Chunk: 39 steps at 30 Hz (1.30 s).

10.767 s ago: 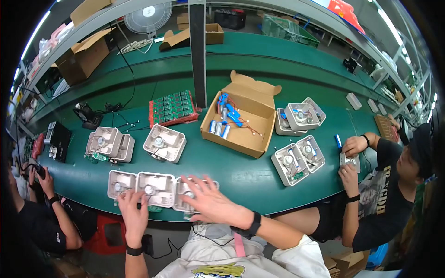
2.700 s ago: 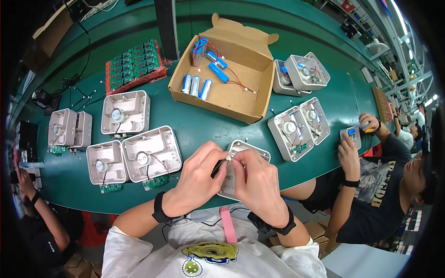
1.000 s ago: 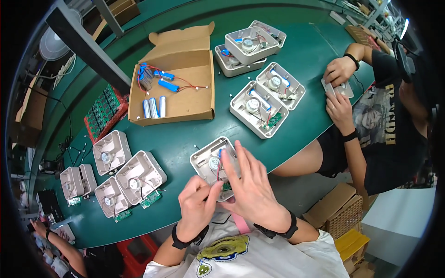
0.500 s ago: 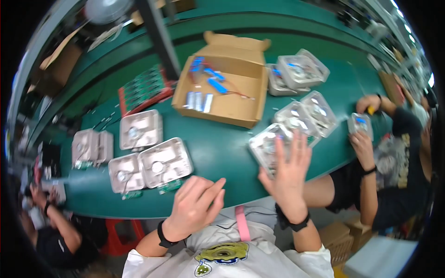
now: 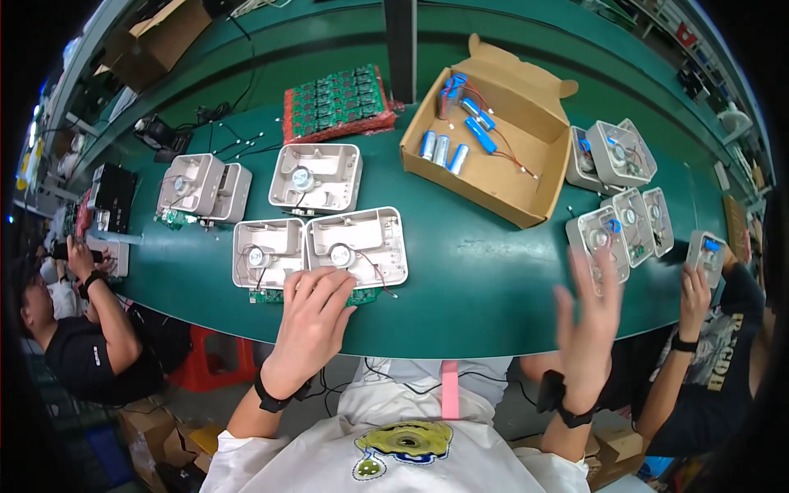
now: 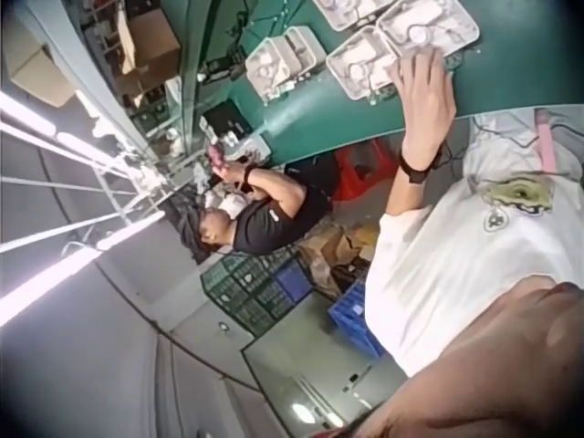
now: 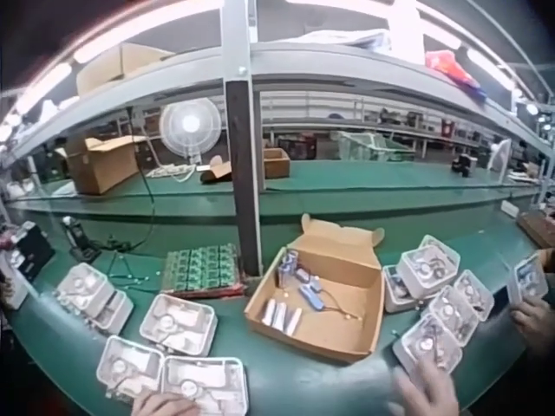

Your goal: Assembling electronic components by placing batteries and circuit boards into plastic housings.

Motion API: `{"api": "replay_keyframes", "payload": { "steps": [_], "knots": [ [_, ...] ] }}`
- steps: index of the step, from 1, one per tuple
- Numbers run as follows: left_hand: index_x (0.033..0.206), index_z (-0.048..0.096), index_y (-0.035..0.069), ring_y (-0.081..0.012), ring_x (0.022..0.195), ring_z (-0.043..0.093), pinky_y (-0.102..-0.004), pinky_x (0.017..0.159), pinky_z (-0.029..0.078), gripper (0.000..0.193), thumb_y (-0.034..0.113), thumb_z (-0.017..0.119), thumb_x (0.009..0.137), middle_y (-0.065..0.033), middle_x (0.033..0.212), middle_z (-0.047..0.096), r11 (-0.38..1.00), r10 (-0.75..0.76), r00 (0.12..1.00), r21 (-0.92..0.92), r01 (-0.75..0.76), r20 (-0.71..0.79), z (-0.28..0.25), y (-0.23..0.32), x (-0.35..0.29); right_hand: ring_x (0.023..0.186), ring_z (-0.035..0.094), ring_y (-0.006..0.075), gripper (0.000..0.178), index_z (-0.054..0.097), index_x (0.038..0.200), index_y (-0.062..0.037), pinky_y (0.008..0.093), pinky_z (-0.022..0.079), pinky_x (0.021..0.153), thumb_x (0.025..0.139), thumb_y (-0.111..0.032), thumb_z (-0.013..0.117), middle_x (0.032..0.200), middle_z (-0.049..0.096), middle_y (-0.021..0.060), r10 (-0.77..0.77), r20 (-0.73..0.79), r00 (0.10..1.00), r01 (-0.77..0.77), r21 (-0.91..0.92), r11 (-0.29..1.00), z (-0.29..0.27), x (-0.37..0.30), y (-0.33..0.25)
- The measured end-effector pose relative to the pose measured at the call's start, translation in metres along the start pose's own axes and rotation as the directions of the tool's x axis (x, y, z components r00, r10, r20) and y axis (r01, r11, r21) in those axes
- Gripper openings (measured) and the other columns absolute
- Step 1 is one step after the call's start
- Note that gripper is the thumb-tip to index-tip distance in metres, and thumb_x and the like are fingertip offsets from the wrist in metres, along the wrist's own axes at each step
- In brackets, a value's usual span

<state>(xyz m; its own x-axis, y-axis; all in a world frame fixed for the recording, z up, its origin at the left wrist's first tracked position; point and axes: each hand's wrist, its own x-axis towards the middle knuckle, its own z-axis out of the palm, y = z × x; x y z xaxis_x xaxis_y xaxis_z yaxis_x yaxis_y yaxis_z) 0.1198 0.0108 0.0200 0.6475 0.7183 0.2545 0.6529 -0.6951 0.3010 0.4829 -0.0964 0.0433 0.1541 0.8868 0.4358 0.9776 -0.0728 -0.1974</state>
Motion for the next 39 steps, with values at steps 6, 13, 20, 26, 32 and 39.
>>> {"api": "replay_keyframes", "payload": {
  "steps": [6, 13, 20, 26, 32, 39],
  "knots": [
    [0.122, 0.069, -0.001, -0.0347, 0.123, 0.06, -0.0504, 0.107, 0.047, 0.046, -0.002, 0.08, 0.078, -0.0119, 0.126, 0.066, 0.996, 0.055, 0.997, -0.073, -0.05, 0.058, -0.005, -0.003, 0.011, 0.116, 0.065, 0.0296, 0.051, 0.07, 0.137, -0.011, 0.0398, 0.052, 0.098, 0.087, -0.005, 0.064, 0.151, 0.057, 0.0196, -0.523, 0.14, 0.841, 0.449, 0.361, 0.818, 0.033, 0.017, -0.088],
    [0.124, 0.069, -0.001, -0.0367, 0.127, 0.06, -0.0514, 0.11, 0.049, 0.048, -0.007, 0.078, 0.077, -0.0128, 0.128, 0.066, 0.976, 0.156, 0.981, -0.168, -0.135, 0.118, -0.008, 0.003, 0.006, 0.114, 0.062, 0.0285, 0.029, 0.071, 0.116, -0.0056, 0.0435, 0.049, 0.099, 0.088, -0.013, 0.069, 0.133, 0.061, 0.0187, -0.588, 0.251, 0.768, 0.498, 0.342, 0.797, 0.051, 0.029, -0.109],
    [0.125, 0.068, -0.001, -0.0385, 0.13, 0.06, -0.0492, 0.105, 0.053, 0.045, -0.007, 0.076, 0.081, -0.0169, 0.136, 0.062, 0.975, 0.062, 0.998, -0.21, -0.067, -0.031, 0.005, 0.008, 0.011, 0.105, 0.063, 0.0307, 0.025, 0.067, 0.098, -0.0026, 0.0435, 0.051, 0.092, 0.084, -0.016, 0.082, 0.124, 0.06, 0.0177, -0.432, 0.297, 0.851, 0.299, 0.402, 0.866, 0.034, 0.009, -0.084],
    [0.108, 0.07, -0.001, -0.0418, 0.129, 0.06, -0.0486, 0.099, 0.056, 0.027, -0.006, 0.076, 0.082, -0.02, 0.142, 0.057, 0.99, 0.033, 0.997, -0.134, -0.042, -0.068, 0.017, 0.003, 0.014, 0.095, 0.066, 0.0302, 0.029, 0.066, 0.095, -0.0003, 0.0418, 0.056, 0.08, 0.08, -0.012, 0.087, 0.123, 0.06, 0.0179, -0.287, 0.238, 0.928, 0.167, 0.423, 0.891, 0.033, -0.017, -0.077],
    [0.094, 0.069, -0.001, -0.0439, 0.127, 0.06, -0.0493, 0.095, 0.057, 0.017, -0.007, 0.076, 0.08, -0.0215, 0.14, 0.056, 0.999, 0.008, 0.998, -0.053, -0.011, -0.059, 0.006, -0.003, 0.011, 0.088, 0.069, 0.029, 0.028, 0.066, 0.096, 0.0018, 0.04, 0.059, 0.072, 0.08, -0.009, 0.087, 0.123, 0.06, 0.0184, -0.164, 0.236, 0.958, 0.058, 0.4, 0.915, 0.024, -0.029, -0.077],
    [0.123, 0.069, 0.001, -0.0382, 0.116, 0.066, -0.0456, 0.092, 0.059, 0.038, -0.005, 0.078, 0.086, -0.0215, 0.135, 0.061, 0.997, -0.017, 0.969, -0.074, -0.001, -0.248, 0.001, 0.02, 0.009, 0.089, 0.075, 0.0286, 0.017, 0.069, 0.099, 0.0061, 0.0359, 0.062, 0.07, 0.088, 0.002, 0.08, 0.134, 0.063, 0.0223, -0.189, 0.191, 0.963, 0.076, 0.483, 0.872, 0.016, -0.032, -0.065]
  ]
}}
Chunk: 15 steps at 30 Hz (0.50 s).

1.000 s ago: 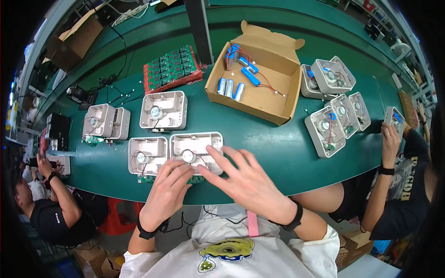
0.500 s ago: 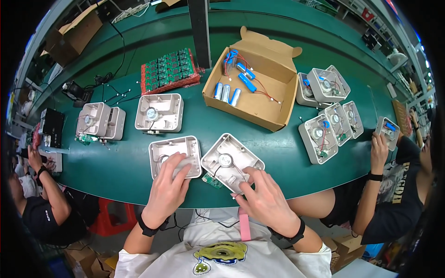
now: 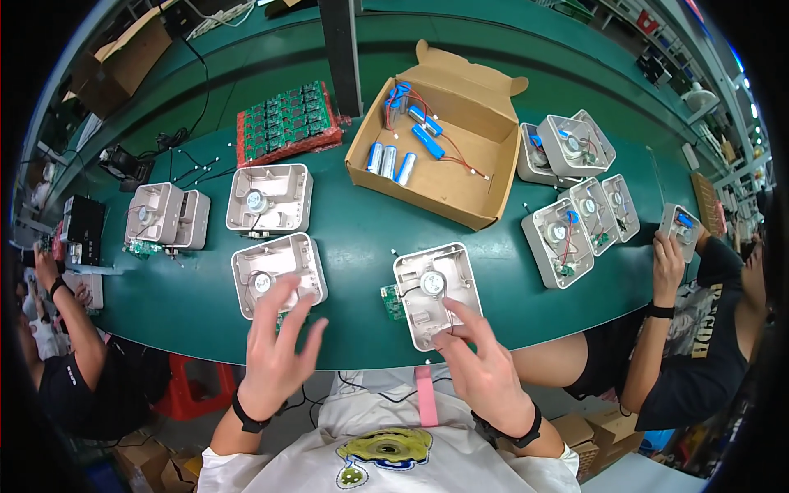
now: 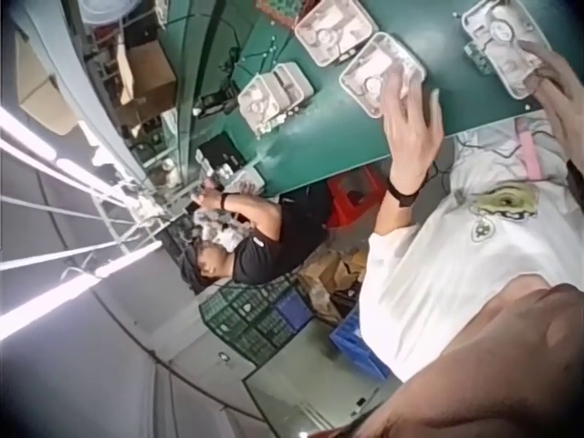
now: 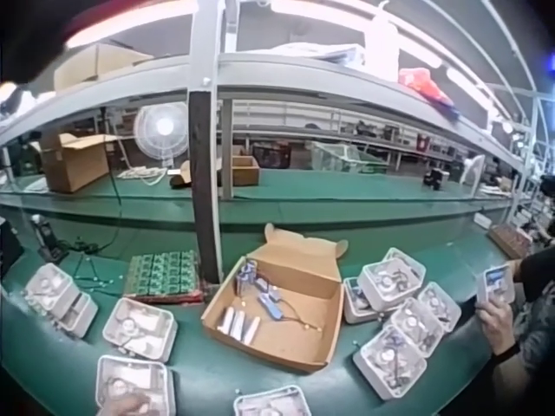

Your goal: Assembling electronic components by placing batteries and circuit boards into plastic housings.

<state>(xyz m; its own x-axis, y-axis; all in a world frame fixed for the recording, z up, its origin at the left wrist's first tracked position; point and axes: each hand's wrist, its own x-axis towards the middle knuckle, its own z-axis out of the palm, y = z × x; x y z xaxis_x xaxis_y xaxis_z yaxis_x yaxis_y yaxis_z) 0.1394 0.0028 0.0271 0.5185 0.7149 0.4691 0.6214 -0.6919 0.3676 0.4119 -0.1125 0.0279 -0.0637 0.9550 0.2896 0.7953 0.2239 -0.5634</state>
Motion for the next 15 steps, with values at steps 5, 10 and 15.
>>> {"api": "replay_keyframes", "payload": {
  "steps": [5, 10, 15],
  "knots": [
    [0.135, 0.064, -0.001, -0.0302, 0.107, 0.071, -0.0385, 0.082, 0.061, 0.046, 0.0, 0.078, 0.091, -0.0225, 0.132, 0.064, 0.821, -0.182, 0.962, -0.507, 0.262, 0.202, 0.018, 0.033, 0.017, 0.085, 0.078, 0.0259, 0.011, 0.071, 0.104, 0.0074, 0.0332, 0.063, 0.072, 0.093, 0.01, 0.07, 0.117, 0.073, 0.0204, 0.046, -0.114, 0.992, -0.012, 0.281, 0.96, -0.015, 0.014, 0.001],
    [0.128, 0.064, -0.003, -0.03, 0.096, 0.073, -0.0385, 0.073, 0.06, 0.034, 0.005, 0.074, 0.096, -0.0213, 0.116, 0.07, 0.807, -0.174, 0.895, -0.462, 0.369, 0.412, 0.056, 0.032, 0.051, 0.082, 0.079, 0.024, 0.011, 0.068, 0.109, 0.0093, 0.0308, 0.063, 0.07, 0.099, 0.009, 0.064, 0.097, 0.077, 0.0178, 0.358, -0.171, 0.918, -0.167, 0.651, 0.74, -0.023, 0.037, 0.007],
    [0.121, 0.065, -0.005, -0.0213, 0.086, 0.072, -0.0312, 0.068, 0.057, 0.029, 0.006, 0.076, 0.096, -0.0138, 0.097, 0.073, 0.765, -0.183, 0.835, -0.458, 0.453, 0.52, 0.07, 0.032, 0.077, 0.08, 0.078, 0.0234, 0.01, 0.065, 0.112, 0.0097, 0.0281, 0.061, 0.064, 0.103, 0.004, 0.064, 0.095, 0.076, 0.0182, 0.491, -0.101, 0.865, -0.212, 0.813, 0.542, -0.034, 0.047, 0.021]
  ]
}}
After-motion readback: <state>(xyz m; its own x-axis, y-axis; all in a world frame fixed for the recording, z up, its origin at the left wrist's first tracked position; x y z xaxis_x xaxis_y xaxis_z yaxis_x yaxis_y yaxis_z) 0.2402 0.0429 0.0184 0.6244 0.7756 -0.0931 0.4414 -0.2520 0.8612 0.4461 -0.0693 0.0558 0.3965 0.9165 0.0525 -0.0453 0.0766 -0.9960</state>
